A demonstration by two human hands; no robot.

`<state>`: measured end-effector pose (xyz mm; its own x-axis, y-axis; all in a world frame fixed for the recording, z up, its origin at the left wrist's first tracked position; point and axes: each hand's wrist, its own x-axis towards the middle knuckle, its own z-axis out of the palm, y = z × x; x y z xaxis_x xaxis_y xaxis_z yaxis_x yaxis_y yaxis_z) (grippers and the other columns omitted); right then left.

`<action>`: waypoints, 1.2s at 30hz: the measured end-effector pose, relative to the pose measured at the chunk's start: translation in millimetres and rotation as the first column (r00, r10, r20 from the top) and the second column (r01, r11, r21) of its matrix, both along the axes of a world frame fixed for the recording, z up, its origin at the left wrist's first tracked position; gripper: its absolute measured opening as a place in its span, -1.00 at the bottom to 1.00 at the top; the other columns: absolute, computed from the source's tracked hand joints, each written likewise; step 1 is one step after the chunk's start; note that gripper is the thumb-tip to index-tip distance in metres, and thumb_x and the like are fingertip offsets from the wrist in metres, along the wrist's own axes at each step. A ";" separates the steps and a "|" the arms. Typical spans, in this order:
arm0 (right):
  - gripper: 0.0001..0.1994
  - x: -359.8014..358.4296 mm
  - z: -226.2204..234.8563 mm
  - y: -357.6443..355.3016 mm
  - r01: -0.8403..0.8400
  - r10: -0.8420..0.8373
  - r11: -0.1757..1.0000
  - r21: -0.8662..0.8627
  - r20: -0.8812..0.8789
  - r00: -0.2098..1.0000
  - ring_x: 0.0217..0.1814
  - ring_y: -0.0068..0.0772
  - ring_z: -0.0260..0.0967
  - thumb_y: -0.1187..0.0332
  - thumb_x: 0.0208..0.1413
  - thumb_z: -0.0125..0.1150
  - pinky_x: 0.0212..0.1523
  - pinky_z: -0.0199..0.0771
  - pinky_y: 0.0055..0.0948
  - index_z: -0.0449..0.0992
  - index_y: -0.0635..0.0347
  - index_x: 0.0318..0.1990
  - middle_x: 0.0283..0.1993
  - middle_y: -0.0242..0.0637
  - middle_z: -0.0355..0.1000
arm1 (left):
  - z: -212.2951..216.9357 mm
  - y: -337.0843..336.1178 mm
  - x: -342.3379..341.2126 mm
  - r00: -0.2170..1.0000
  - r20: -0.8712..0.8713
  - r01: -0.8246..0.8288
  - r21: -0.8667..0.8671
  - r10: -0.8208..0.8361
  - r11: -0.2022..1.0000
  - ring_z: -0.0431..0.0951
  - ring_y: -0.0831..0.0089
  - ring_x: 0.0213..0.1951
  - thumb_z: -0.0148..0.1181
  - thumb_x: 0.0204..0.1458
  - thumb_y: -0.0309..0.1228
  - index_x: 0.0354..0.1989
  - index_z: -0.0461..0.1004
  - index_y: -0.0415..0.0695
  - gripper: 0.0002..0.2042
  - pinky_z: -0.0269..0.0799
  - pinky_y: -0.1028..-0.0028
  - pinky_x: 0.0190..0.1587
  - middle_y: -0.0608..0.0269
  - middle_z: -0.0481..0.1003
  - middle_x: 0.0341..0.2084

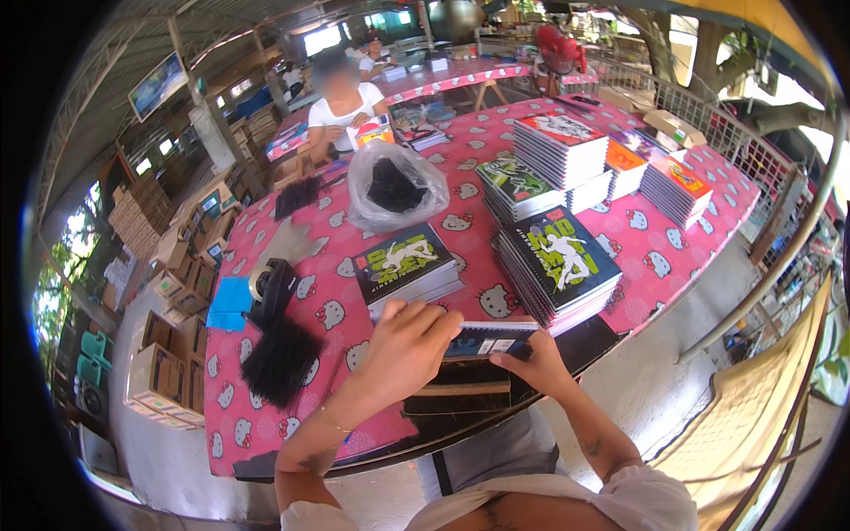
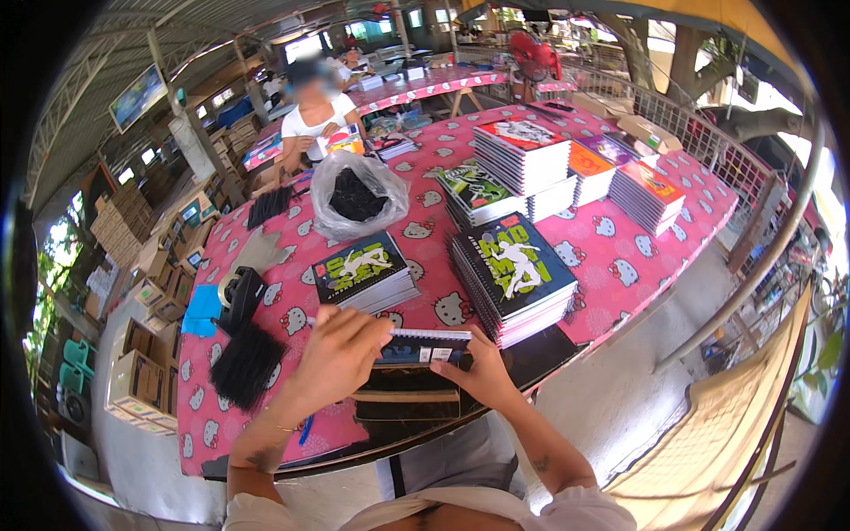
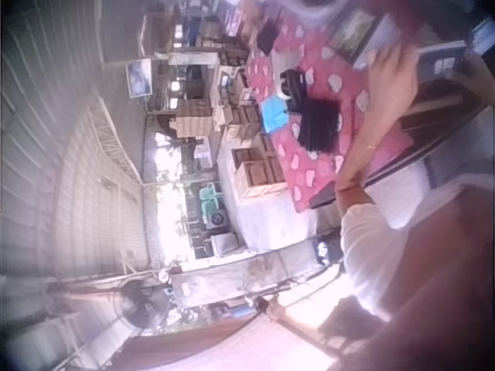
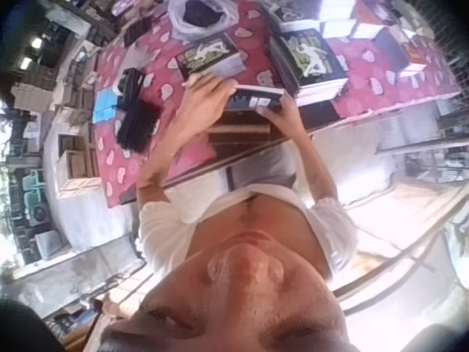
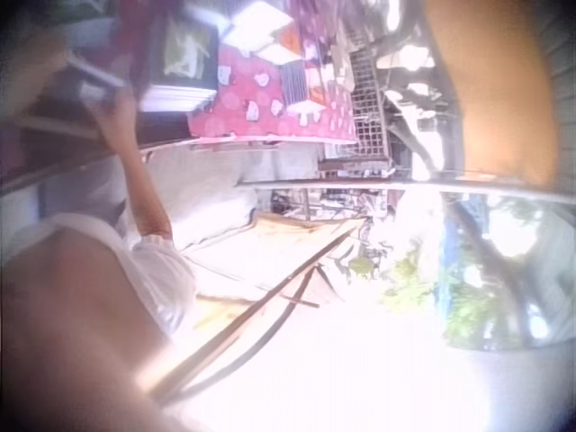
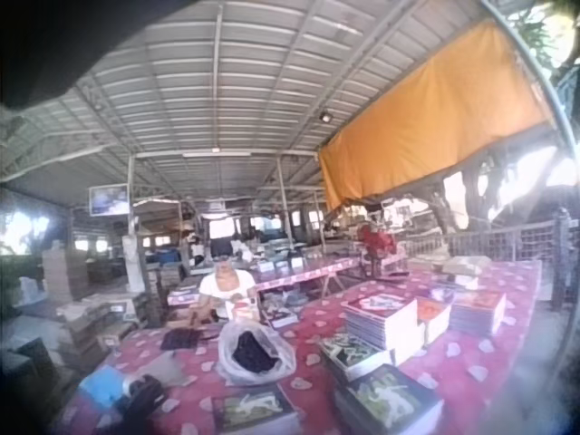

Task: The person assembles notebooks by picking up a stack of paper and a cover, threading a black spiral binding through the side holes, and placing the finished notebook onto a stack.

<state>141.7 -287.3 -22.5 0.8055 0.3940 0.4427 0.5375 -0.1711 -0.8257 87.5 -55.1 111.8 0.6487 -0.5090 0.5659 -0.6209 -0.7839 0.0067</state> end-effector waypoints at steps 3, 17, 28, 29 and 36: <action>-0.30 -13.1 -9.2 7.4 -0.096 0.120 0.975 0.201 -0.112 0.986 0.14 -0.43 0.49 0.46 0.10 0.49 0.21 0.43 -0.42 0.29 0.24 0.39 0.14 -0.15 0.52 | -67.6 10.1 -18.4 0.981 0.022 -0.195 0.077 0.194 0.978 0.50 0.24 0.07 0.25 0.14 -0.41 0.12 0.52 -0.12 -0.65 0.21 0.22 0.21 0.12 0.56 -0.03; -0.23 27.6 -40.8 18.0 -0.131 0.196 0.951 0.279 -0.222 0.955 0.08 -0.42 0.38 0.47 0.01 0.55 0.17 0.38 -0.40 0.29 0.13 0.39 -0.01 -0.29 0.44 | -212.5 221.8 -37.9 0.447 -0.095 -0.894 -0.088 0.890 0.439 0.54 -0.12 -0.16 0.16 0.15 -0.43 -0.19 0.55 -0.24 -0.84 0.50 0.01 -0.09 -0.02 0.56 -0.21; -0.64 -20.4 51.1 104.4 -0.021 0.155 0.974 -0.226 0.591 0.792 0.04 -0.16 0.47 0.28 0.07 0.42 0.07 0.41 -0.15 0.58 0.09 0.03 0.03 -0.27 0.50 | -192.6 190.7 -50.6 0.555 -0.178 -0.832 -0.129 0.812 0.540 0.61 -0.09 -0.31 0.22 0.19 -0.43 -0.15 0.55 -0.17 -0.88 0.55 0.07 -0.28 -0.01 0.52 -0.30; -0.73 -14.9 43.6 117.0 0.000 0.152 0.970 -0.242 0.608 0.779 -0.07 -0.20 0.52 0.29 0.07 0.41 -0.02 0.46 -0.19 0.62 0.04 -0.06 -0.05 -0.31 0.55 | -164.7 172.8 -47.7 0.677 -0.147 -0.721 -0.329 0.721 0.610 0.59 -0.10 -0.33 0.23 0.18 -0.45 -0.09 0.55 -0.18 -0.84 0.53 0.06 -0.27 -0.02 0.52 -0.30; -0.87 2.4 29.3 129.1 -0.050 0.189 0.958 -0.282 0.493 0.849 -0.43 -0.14 0.54 0.33 0.11 0.37 -0.40 0.49 -0.20 0.63 0.06 -0.20 -0.38 -0.30 0.58 | -104.1 60.2 -78.2 0.854 -0.277 -0.520 -0.485 0.440 0.703 0.48 0.25 -0.54 0.31 0.12 -0.56 0.05 0.63 -0.17 -0.70 0.40 0.31 -0.47 0.11 0.53 -0.47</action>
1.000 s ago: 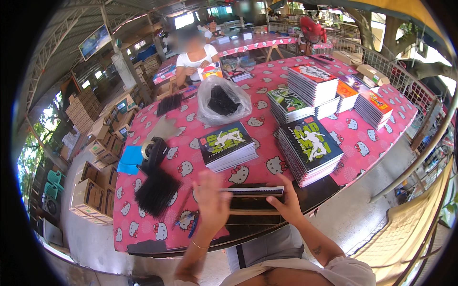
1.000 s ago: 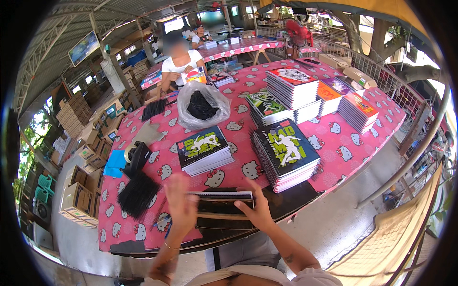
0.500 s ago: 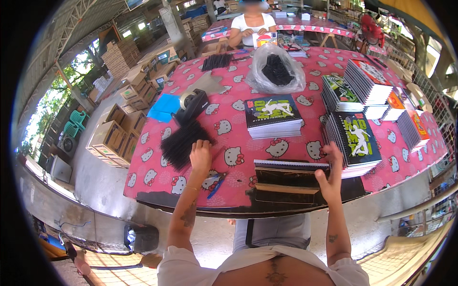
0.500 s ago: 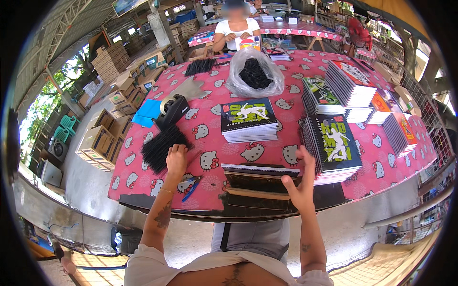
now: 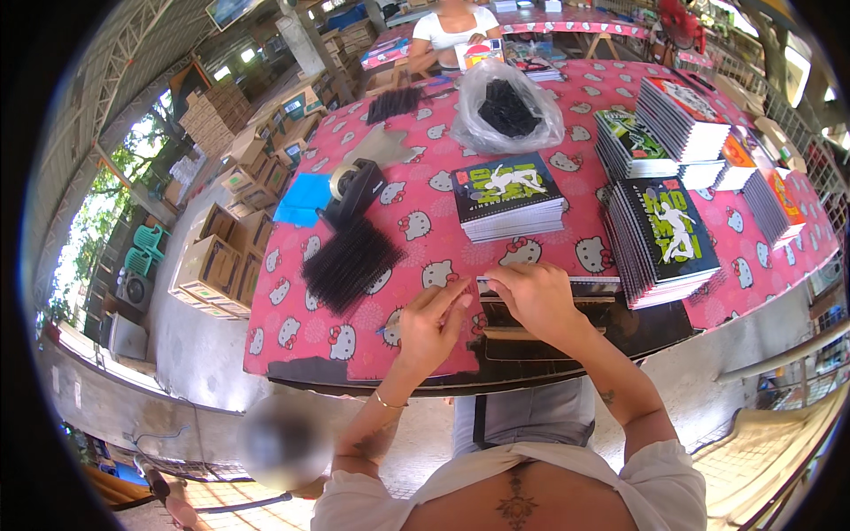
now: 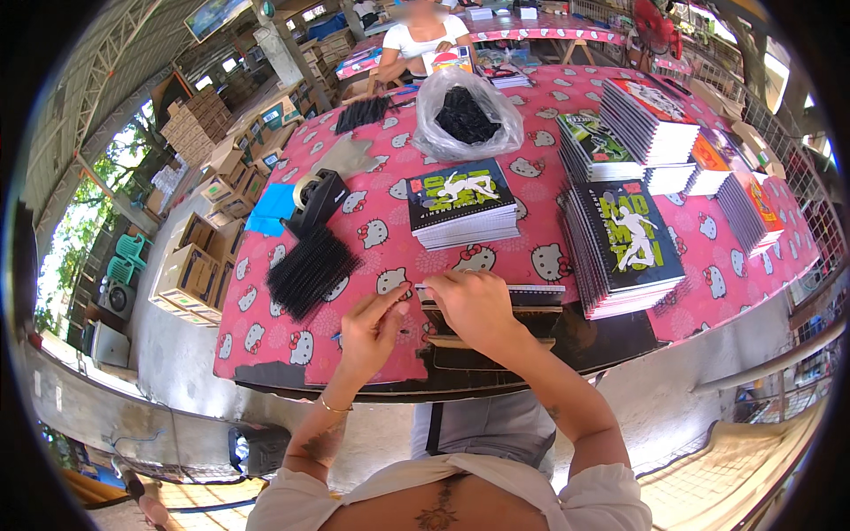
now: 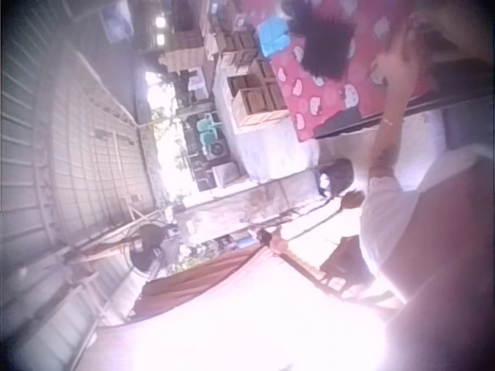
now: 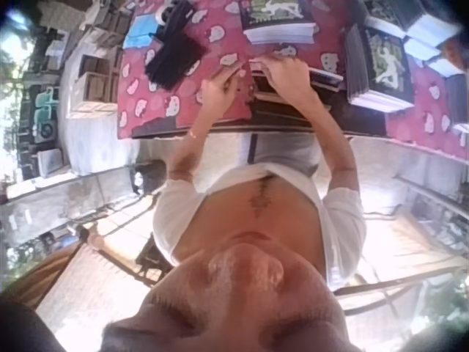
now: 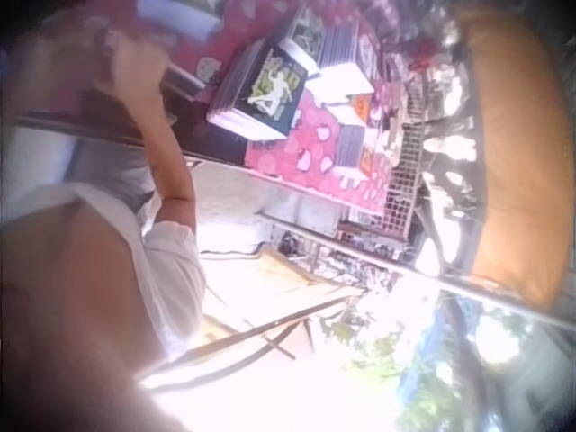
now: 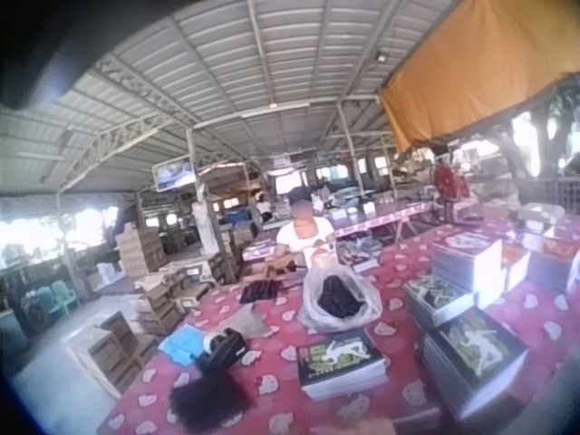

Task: The person assembles notebooks by picking up a stack of paper and a cover, threading a black spiral binding through the side holes, and placing the finished notebook onto a stack.

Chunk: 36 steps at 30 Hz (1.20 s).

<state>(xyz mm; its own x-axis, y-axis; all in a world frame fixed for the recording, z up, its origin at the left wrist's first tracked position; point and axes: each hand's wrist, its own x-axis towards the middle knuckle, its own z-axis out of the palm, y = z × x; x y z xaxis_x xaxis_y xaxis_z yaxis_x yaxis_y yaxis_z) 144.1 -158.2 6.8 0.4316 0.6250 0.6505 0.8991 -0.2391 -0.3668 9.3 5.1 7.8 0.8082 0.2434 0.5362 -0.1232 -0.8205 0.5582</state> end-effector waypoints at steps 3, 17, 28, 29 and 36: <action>-0.89 -3.0 4.2 3.4 -0.019 0.018 1.000 -0.011 -0.015 1.000 -0.44 -0.12 0.54 0.33 0.12 0.36 -0.41 0.49 -0.19 0.63 0.06 -0.22 -0.39 -0.29 0.57 | -16.5 3.8 7.4 0.981 0.186 0.053 -0.033 -0.046 0.998 0.42 0.39 -0.59 0.34 0.12 -0.53 0.03 0.64 -0.18 -0.72 0.34 0.42 -0.51 0.15 0.53 -0.49; -0.91 -4.8 5.4 -0.2 -0.002 0.002 1.000 -0.008 0.007 1.000 -0.45 -0.17 0.54 0.29 0.11 0.34 -0.39 0.51 -0.21 0.60 0.02 -0.29 -0.42 -0.35 0.56 | -4.1 2.0 23.5 0.998 0.058 -0.023 -0.174 0.034 0.984 0.59 0.51 -0.45 0.26 0.27 -0.43 -0.13 0.57 -0.25 -0.86 0.46 0.46 -0.39 0.20 0.62 -0.44; -0.88 4.6 12.1 -4.7 -0.043 0.041 0.999 -0.028 -0.083 0.996 -0.46 -0.07 0.55 0.27 0.14 0.33 -0.45 0.52 -0.12 0.61 0.06 -0.25 -0.49 -0.21 0.54 | 18.9 15.4 33.4 0.970 -0.120 0.217 0.028 -0.213 0.976 0.59 0.32 -0.36 0.33 0.18 -0.45 -0.07 0.53 -0.24 -0.78 0.50 0.39 -0.30 0.11 0.54 -0.31; -0.87 4.1 15.8 -5.1 -0.057 0.050 0.997 -0.054 -0.118 0.992 -0.45 -0.06 0.55 0.27 0.13 0.33 -0.44 0.52 -0.11 0.62 0.06 -0.23 -0.48 -0.19 0.55 | 19.3 16.2 33.2 0.966 -0.099 0.237 -0.018 -0.237 0.971 0.59 0.35 -0.36 0.31 0.20 -0.44 -0.04 0.52 -0.25 -0.77 0.50 0.40 -0.30 0.13 0.54 -0.35; -0.81 6.3 12.7 -3.0 -0.037 0.026 0.998 -0.054 -0.191 0.981 -0.47 -0.04 0.55 0.15 0.15 0.32 -0.45 0.51 -0.08 0.68 0.00 -0.21 -0.52 -0.15 0.54 | 13.5 37.9 33.9 0.908 -0.318 0.239 -0.137 -0.272 0.961 0.56 0.40 -0.38 0.32 0.19 -0.46 -0.02 0.57 -0.25 -0.78 0.49 0.42 -0.32 0.16 0.58 -0.35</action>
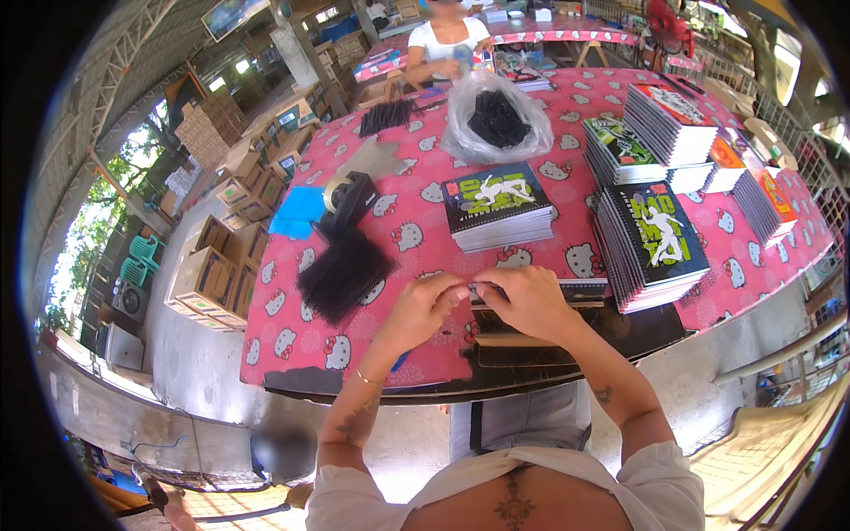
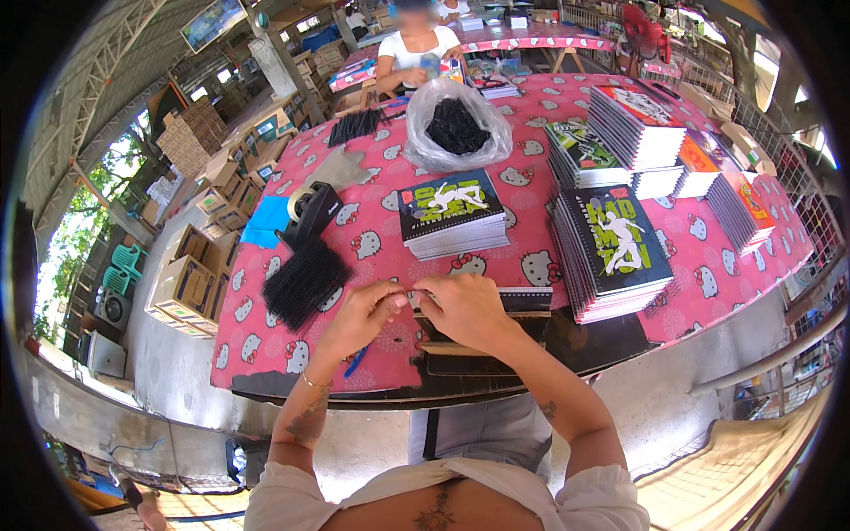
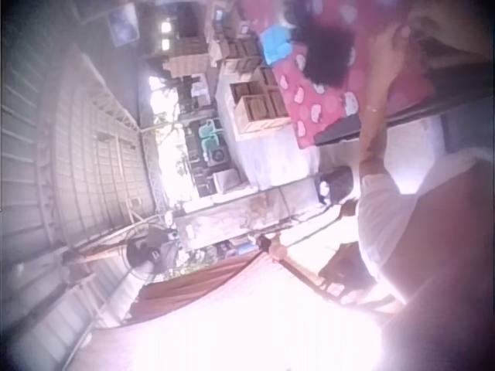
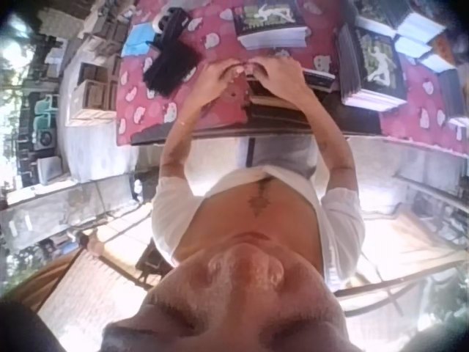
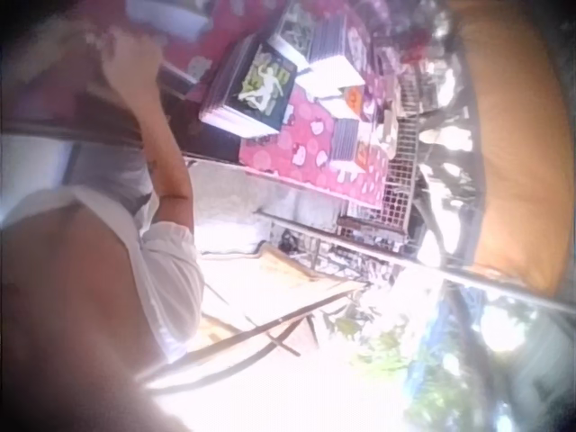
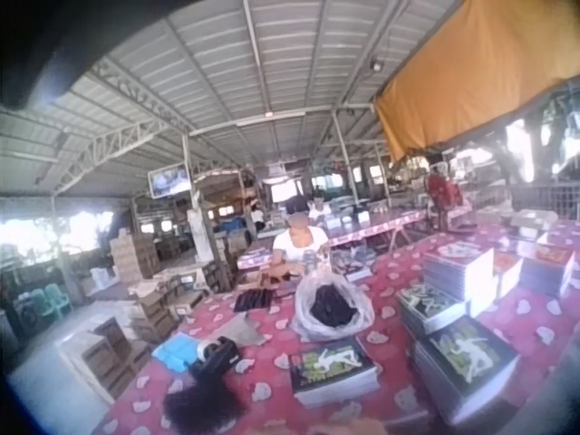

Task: The person assembles notebooks by picking up a stack of paper and a cover, threading a black spiral binding through the side holes, and placing the finished notebook onto a stack.

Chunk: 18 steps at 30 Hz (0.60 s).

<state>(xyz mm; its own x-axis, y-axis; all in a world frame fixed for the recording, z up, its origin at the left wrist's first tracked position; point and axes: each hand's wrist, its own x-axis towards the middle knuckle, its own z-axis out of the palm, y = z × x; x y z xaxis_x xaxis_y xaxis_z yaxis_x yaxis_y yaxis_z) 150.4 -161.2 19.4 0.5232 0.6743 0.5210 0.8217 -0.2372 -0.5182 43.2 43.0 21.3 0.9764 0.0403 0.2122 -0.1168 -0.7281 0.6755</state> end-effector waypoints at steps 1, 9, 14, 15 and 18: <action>-0.81 -0.7 1.8 0.6 0.009 -0.009 1.000 0.008 0.012 1.000 -0.47 -0.04 0.55 0.15 0.15 0.32 -0.45 0.51 -0.08 0.68 0.00 -0.21 -0.52 -0.15 0.54 | 3.0 -1.2 1.6 1.000 0.012 0.009 0.008 -0.009 1.000 0.56 0.40 -0.38 0.32 0.19 -0.46 -0.02 0.57 -0.25 -0.78 0.49 0.42 -0.32 0.16 0.58 -0.35; -0.85 -0.4 -2.5 3.0 0.023 -0.024 1.000 -0.018 -0.014 1.000 -0.41 -0.09 0.57 0.18 0.18 0.32 -0.42 0.52 -0.15 0.69 -0.02 -0.24 -0.42 -0.26 0.59 | 15.3 -3.8 -1.3 0.972 0.230 0.021 0.070 -0.037 0.997 0.55 0.19 -0.47 0.39 0.10 -0.42 -0.10 0.64 -0.15 -0.79 0.43 0.30 -0.40 0.10 0.57 -0.41; -0.83 2.2 -5.7 1.4 -0.009 0.004 0.998 0.060 0.074 0.997 -0.48 -0.10 0.55 0.12 0.16 0.33 -0.48 0.50 -0.12 0.70 -0.07 -0.25 -0.51 -0.21 0.56 | 15.6 -4.8 0.0 0.970 0.232 0.038 0.130 -0.068 0.991 0.57 0.11 -0.44 0.36 0.13 -0.40 -0.12 0.63 -0.18 -0.81 0.44 0.25 -0.38 0.05 0.57 -0.38; -0.83 1.7 -3.7 0.1 -0.022 0.017 0.998 0.054 0.090 0.996 -0.48 -0.10 0.56 0.12 0.16 0.33 -0.48 0.50 -0.13 0.69 -0.07 -0.25 -0.51 -0.22 0.56 | 16.4 -6.1 -0.3 0.967 0.241 0.039 0.162 -0.078 0.986 0.57 0.07 -0.44 0.35 0.14 -0.40 -0.13 0.62 -0.20 -0.81 0.44 0.24 -0.37 0.03 0.57 -0.38; -0.82 0.0 -6.1 1.1 -0.022 0.017 0.998 0.057 0.094 0.995 -0.48 -0.11 0.56 0.12 0.16 0.33 -0.47 0.50 -0.14 0.67 -0.05 -0.25 -0.50 -0.24 0.57 | 16.5 -9.3 -0.6 0.977 0.201 0.051 0.108 -0.072 0.993 0.56 0.02 -0.42 0.32 0.17 -0.39 -0.13 0.62 -0.22 -0.82 0.44 0.21 -0.36 -0.01 0.57 -0.39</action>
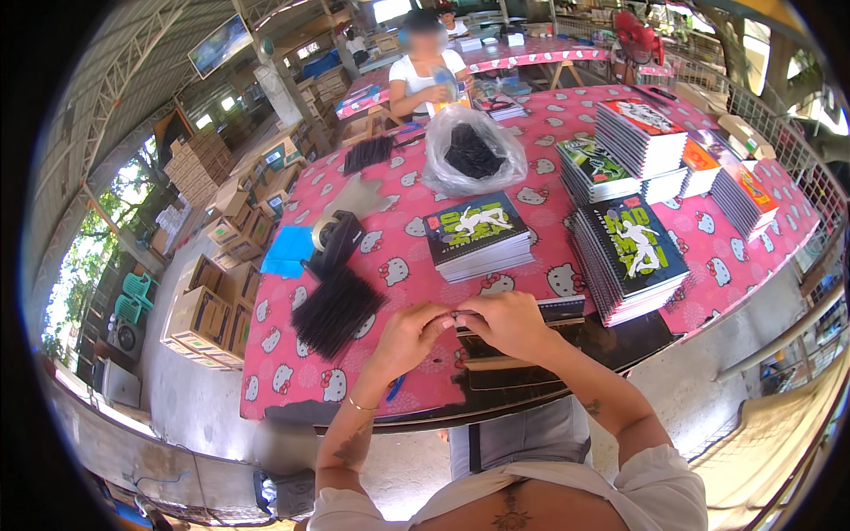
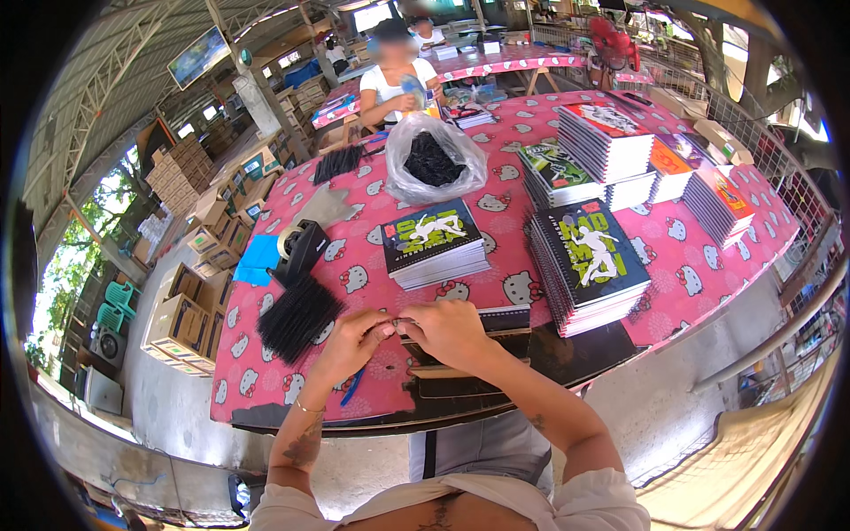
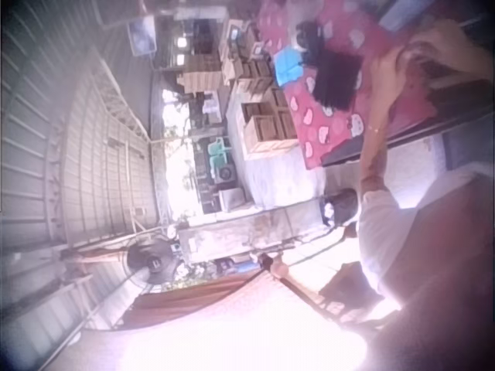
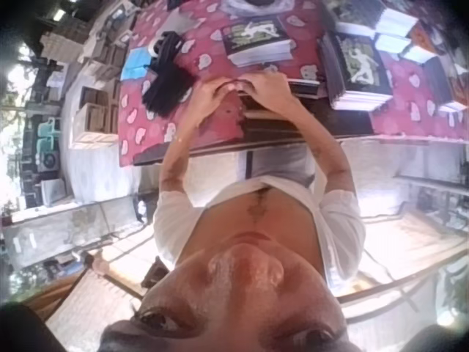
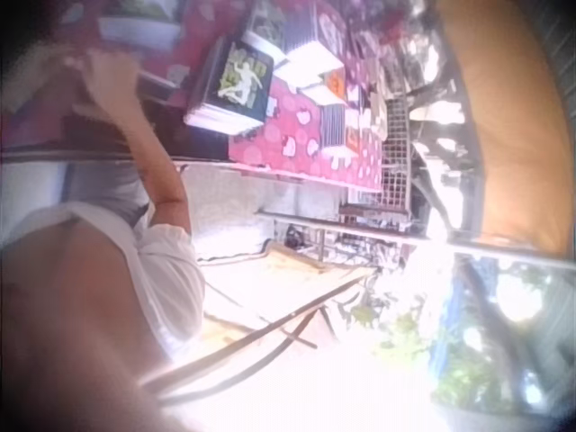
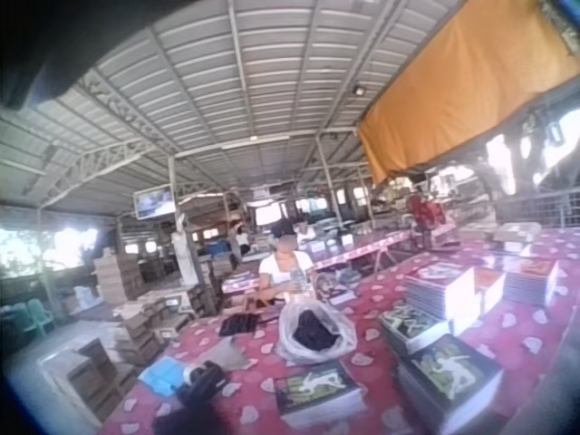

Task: The person assembles notebooks by picking up a stack of paper and a cover, threading a black spiral binding through the side holes, and placing the finished notebook onto a stack.

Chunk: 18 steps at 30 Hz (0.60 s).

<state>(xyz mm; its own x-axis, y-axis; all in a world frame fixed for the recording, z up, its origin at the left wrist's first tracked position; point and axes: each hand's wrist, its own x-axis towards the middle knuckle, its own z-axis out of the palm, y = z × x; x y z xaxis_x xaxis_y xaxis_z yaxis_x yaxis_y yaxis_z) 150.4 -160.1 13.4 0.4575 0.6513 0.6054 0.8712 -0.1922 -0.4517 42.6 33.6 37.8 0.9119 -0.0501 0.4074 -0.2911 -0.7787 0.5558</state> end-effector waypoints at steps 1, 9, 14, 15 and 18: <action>-0.82 -0.3 -0.3 1.6 0.003 -0.003 1.000 0.012 -0.011 1.000 -0.47 -0.11 0.56 0.11 0.16 0.33 -0.47 0.50 -0.15 0.67 -0.05 -0.25 -0.50 -0.25 0.57 | 1.4 -0.2 -0.2 1.000 0.001 0.002 0.003 -0.002 1.000 0.56 0.02 -0.42 0.32 0.17 -0.39 -0.13 0.62 -0.22 -0.82 0.44 0.21 -0.36 -0.01 0.57 -0.39; -0.83 1.8 0.2 0.1 0.008 -0.008 1.000 -0.025 0.005 1.000 -0.46 -0.12 0.56 0.14 0.15 0.33 -0.45 0.49 -0.16 0.66 -0.02 -0.24 -0.47 -0.26 0.57 | -2.9 8.2 2.3 0.994 -0.097 -0.051 -0.032 0.048 0.998 0.53 0.29 -0.47 0.31 0.20 -0.43 -0.18 0.60 -0.31 -0.83 0.43 0.36 -0.37 0.03 0.57 -0.42; -0.81 -7.7 7.5 -15.2 0.026 -0.044 0.995 0.094 0.199 0.979 -0.33 -0.21 0.61 0.21 0.13 0.30 -0.26 0.50 -0.21 0.64 0.06 -0.18 -0.29 -0.32 0.62 | 4.5 -4.3 0.8 1.000 0.001 0.004 0.078 -0.004 0.997 0.54 0.27 -0.43 0.31 0.19 -0.43 -0.17 0.59 -0.30 -0.83 0.44 0.35 -0.35 0.01 0.55 -0.40; -0.80 -10.4 9.4 -22.0 0.114 -0.117 0.993 0.028 0.284 0.952 -0.28 -0.25 0.61 0.24 0.12 0.29 -0.21 0.48 -0.22 0.64 0.07 -0.15 -0.26 -0.34 0.60 | 3.0 -6.6 0.0 0.999 0.039 -0.005 0.111 0.000 0.994 0.53 0.25 -0.42 0.32 0.18 -0.44 -0.17 0.58 -0.29 -0.83 0.44 0.34 -0.35 0.01 0.53 -0.42; -0.80 -10.7 -1.2 -31.4 0.182 -0.149 0.976 -0.118 0.244 0.958 -0.29 -0.32 0.59 0.32 0.11 0.24 -0.20 0.44 -0.22 0.64 0.03 -0.12 -0.34 -0.39 0.54 | -5.4 -20.1 5.8 0.980 0.198 -0.038 0.027 0.031 0.999 0.52 0.21 -0.45 0.37 0.13 -0.44 -0.15 0.57 -0.24 -0.81 0.45 0.31 -0.35 0.07 0.50 -0.38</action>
